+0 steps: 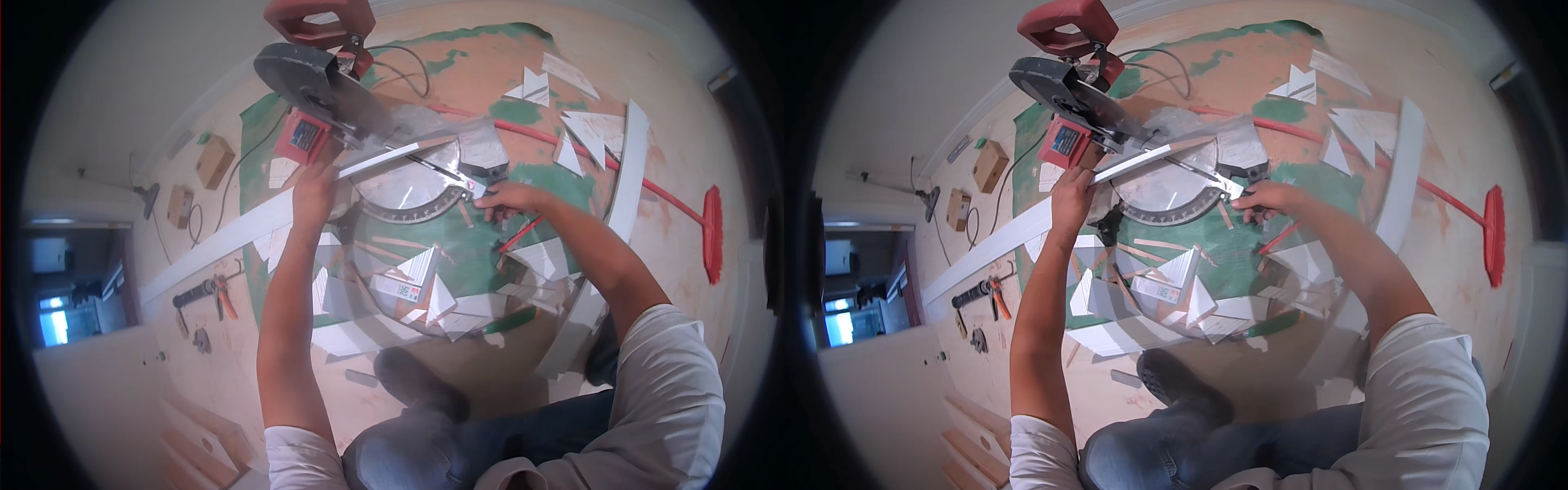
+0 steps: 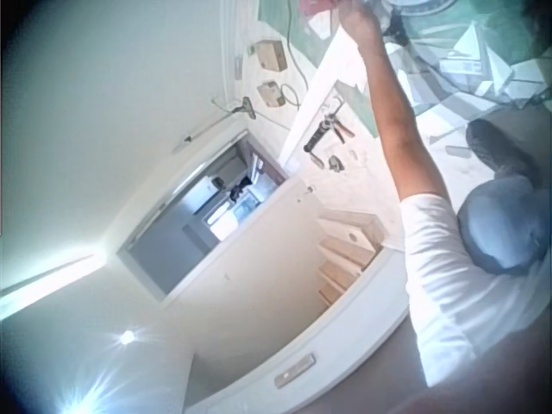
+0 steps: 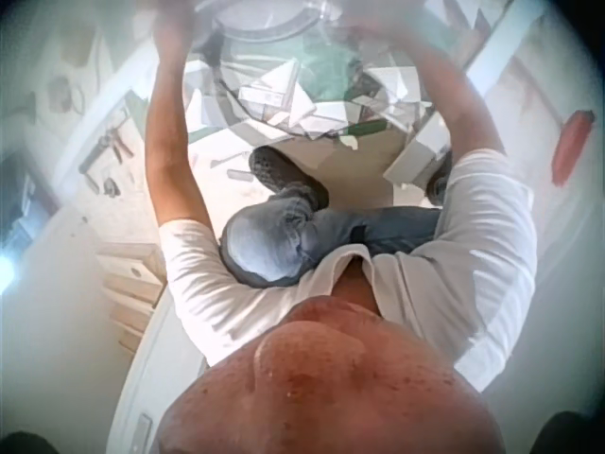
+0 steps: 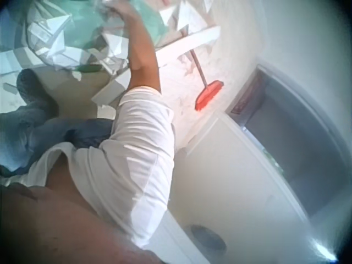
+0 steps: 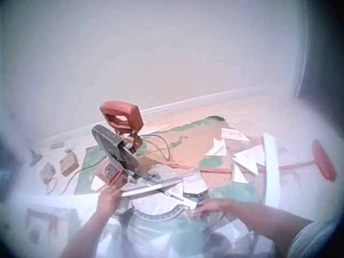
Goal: Measure and cut baseboard molding using a miter saw and mark with a pencil.
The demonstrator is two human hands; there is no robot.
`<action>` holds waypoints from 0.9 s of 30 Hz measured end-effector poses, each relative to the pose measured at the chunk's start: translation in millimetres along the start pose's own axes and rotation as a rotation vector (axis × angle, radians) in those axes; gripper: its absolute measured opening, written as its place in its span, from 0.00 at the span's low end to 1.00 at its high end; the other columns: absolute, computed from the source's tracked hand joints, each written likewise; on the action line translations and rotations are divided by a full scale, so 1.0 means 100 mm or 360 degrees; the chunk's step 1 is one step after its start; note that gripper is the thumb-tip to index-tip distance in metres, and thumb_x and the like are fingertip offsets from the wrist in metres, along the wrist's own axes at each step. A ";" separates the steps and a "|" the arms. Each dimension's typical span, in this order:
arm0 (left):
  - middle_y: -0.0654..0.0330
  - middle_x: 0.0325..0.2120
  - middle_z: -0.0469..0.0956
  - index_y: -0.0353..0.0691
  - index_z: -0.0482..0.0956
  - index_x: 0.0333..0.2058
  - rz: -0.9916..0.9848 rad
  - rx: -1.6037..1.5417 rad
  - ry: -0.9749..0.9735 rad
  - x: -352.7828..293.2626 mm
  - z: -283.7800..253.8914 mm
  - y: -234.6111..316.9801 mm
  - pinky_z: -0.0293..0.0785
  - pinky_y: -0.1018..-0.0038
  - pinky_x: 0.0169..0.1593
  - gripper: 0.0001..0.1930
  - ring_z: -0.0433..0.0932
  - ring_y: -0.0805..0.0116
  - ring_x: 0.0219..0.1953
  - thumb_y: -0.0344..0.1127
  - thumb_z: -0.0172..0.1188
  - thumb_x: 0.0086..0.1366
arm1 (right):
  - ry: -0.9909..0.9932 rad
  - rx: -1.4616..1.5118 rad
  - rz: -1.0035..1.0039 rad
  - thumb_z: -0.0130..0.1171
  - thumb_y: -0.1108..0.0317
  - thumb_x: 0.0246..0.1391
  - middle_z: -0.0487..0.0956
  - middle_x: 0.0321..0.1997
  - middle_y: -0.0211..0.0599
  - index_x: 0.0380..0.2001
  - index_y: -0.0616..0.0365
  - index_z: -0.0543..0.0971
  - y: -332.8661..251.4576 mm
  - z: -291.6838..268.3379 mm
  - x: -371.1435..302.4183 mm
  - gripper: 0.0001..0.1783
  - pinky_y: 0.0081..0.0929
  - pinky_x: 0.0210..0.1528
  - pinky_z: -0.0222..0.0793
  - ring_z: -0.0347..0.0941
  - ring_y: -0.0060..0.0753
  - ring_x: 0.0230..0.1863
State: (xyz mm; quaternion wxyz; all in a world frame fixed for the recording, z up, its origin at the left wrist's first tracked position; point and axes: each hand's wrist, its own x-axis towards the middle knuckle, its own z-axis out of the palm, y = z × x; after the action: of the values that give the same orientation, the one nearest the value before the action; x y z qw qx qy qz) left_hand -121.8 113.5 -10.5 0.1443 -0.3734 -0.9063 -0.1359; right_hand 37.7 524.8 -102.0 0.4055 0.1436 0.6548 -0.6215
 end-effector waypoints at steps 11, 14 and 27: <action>0.48 0.33 0.83 0.40 0.80 0.36 -0.0034 0.0087 -0.0326 0.23 0.22 -0.32 0.78 0.53 0.39 0.08 0.84 0.47 0.36 0.31 0.60 0.57 | 0.0258 -0.0199 0.0007 0.70 0.41 0.54 0.74 0.20 0.21 0.25 0.51 0.79 -0.01 0.13 -0.01 0.24 0.18 0.19 0.56 0.67 0.16 0.18; 0.49 0.32 0.83 0.40 0.81 0.36 -0.0053 0.0087 -0.0327 0.26 0.22 -0.33 0.78 0.54 0.40 0.08 0.84 0.47 0.36 0.31 0.61 0.55 | 0.0322 -0.0163 -0.0072 0.71 0.43 0.54 0.73 0.18 0.21 0.25 0.53 0.80 0.03 0.18 -0.02 0.24 0.19 0.19 0.55 0.65 0.15 0.17; 0.51 0.31 0.84 0.41 0.82 0.35 -0.0045 0.0073 -0.0266 0.29 0.27 -0.39 0.78 0.55 0.37 0.09 0.84 0.50 0.35 0.31 0.60 0.54 | 0.0454 -0.0159 -0.0143 0.71 0.50 0.56 0.75 0.19 0.23 0.24 0.56 0.79 -0.01 0.29 -0.11 0.21 0.19 0.21 0.60 0.66 0.15 0.18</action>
State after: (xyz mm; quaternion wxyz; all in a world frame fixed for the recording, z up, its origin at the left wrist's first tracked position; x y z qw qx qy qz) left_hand -173.4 114.7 -30.1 0.0747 -0.3673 -0.9232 -0.0853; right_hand 54.5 501.2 -90.3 0.2868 0.1805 0.7416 -0.5789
